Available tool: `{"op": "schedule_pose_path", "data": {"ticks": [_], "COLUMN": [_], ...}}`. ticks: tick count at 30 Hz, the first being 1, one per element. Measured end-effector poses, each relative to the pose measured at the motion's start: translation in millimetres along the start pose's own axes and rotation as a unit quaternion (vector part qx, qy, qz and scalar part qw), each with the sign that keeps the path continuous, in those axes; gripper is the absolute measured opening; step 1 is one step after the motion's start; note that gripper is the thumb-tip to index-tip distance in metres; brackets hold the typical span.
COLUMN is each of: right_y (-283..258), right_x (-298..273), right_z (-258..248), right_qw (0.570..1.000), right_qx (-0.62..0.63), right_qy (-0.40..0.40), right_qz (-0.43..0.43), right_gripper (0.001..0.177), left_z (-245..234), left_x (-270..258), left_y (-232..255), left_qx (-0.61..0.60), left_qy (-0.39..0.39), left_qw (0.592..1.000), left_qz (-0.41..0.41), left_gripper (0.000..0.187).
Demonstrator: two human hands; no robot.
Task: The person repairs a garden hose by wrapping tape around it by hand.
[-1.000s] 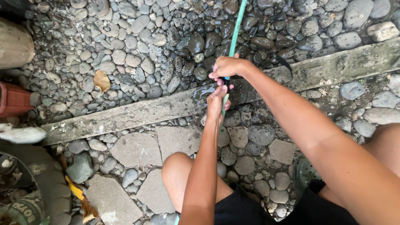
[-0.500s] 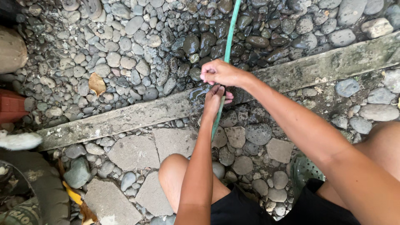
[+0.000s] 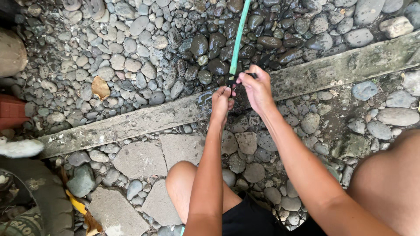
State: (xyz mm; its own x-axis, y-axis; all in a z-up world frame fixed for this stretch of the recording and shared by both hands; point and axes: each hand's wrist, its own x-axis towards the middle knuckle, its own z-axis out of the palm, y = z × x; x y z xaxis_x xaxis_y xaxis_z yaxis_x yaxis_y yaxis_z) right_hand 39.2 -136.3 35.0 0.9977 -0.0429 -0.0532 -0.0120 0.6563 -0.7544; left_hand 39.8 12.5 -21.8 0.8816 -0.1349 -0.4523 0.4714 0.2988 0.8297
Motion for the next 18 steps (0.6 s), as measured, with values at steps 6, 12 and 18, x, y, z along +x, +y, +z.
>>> {"op": "schedule_pose_path", "data": {"ticks": [6, 12, 18], "right_y": [40, 89, 101], "right_x": [-12, -4, 5], "right_z": [-53, -92, -103], "right_qw": [0.973, 0.941, 0.93], "right_qx": [0.109, 0.199, 0.181], "right_qy": [0.202, 0.274, 0.31], "right_qz": [-0.015, 0.011, 0.072], "right_gripper": [0.043, 0.047, 0.034], "left_z": [13, 24, 24], "left_x": [-5, -5, 1], "left_y": [9, 4, 14], "left_qx": [-0.09, 0.004, 0.031], "left_qy": [-0.026, -0.025, -0.042], "left_qw": [0.991, 0.996, 0.994], "left_qz": [-0.091, -0.091, -0.1], "left_gripper": [0.026, 0.032, 0.034]}}
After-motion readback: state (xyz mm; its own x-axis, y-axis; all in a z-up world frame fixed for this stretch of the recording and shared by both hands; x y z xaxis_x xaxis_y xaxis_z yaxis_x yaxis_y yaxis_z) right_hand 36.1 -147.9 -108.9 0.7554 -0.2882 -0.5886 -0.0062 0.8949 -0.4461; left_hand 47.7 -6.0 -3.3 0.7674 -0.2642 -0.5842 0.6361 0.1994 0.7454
